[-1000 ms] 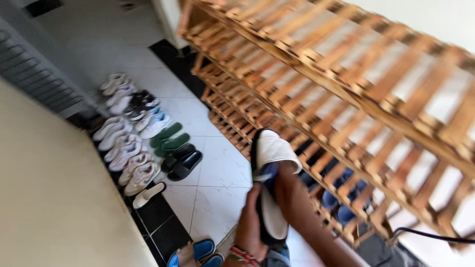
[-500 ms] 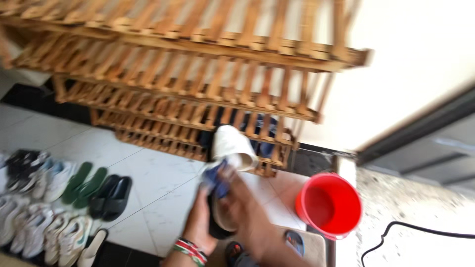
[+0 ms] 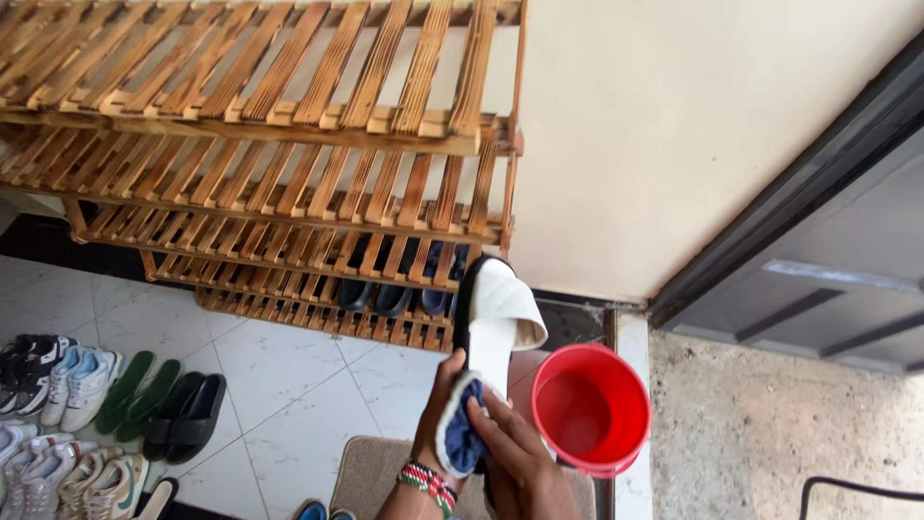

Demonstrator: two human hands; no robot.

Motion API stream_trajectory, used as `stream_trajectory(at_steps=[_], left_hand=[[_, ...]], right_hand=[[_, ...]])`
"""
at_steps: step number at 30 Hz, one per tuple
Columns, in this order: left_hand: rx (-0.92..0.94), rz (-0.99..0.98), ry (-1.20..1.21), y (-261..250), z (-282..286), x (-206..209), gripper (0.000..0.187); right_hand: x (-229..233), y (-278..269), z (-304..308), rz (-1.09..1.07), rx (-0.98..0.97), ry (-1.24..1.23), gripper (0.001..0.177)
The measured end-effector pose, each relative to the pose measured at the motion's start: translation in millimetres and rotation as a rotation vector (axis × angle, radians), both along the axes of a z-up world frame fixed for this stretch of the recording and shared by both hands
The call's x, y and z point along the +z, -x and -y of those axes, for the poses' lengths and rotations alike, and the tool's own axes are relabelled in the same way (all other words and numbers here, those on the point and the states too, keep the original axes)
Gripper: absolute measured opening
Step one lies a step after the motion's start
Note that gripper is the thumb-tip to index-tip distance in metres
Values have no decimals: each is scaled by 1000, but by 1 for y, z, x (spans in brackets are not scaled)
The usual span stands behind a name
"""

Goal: The person wipes a black slip-on shoe with a cloth, then dips the cloth in a red bucket of water and wrings it. The person then wipes a white slide sandal with the damp cloth, wrings the cloth again, and continues wiping the sandal before placing it on the floor.

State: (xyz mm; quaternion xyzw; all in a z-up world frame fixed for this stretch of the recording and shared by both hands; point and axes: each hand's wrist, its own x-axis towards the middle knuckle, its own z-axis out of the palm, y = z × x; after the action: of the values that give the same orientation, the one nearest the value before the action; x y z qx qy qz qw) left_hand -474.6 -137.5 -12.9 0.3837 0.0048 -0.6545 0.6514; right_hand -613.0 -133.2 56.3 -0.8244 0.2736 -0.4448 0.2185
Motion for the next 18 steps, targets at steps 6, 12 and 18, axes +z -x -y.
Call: stream_trajectory(at_steps=[6, 12, 18], left_hand=[[-60, 92, -382, 81, 4, 54, 65], [40, 28, -352, 56, 8, 36, 72], [22, 57, 153, 0, 15, 14, 72]], right_hand=[[1, 28, 116, -436, -167, -659, 30], [17, 34, 59, -94, 169, -405, 52], [28, 34, 19, -147, 249, -399, 55]])
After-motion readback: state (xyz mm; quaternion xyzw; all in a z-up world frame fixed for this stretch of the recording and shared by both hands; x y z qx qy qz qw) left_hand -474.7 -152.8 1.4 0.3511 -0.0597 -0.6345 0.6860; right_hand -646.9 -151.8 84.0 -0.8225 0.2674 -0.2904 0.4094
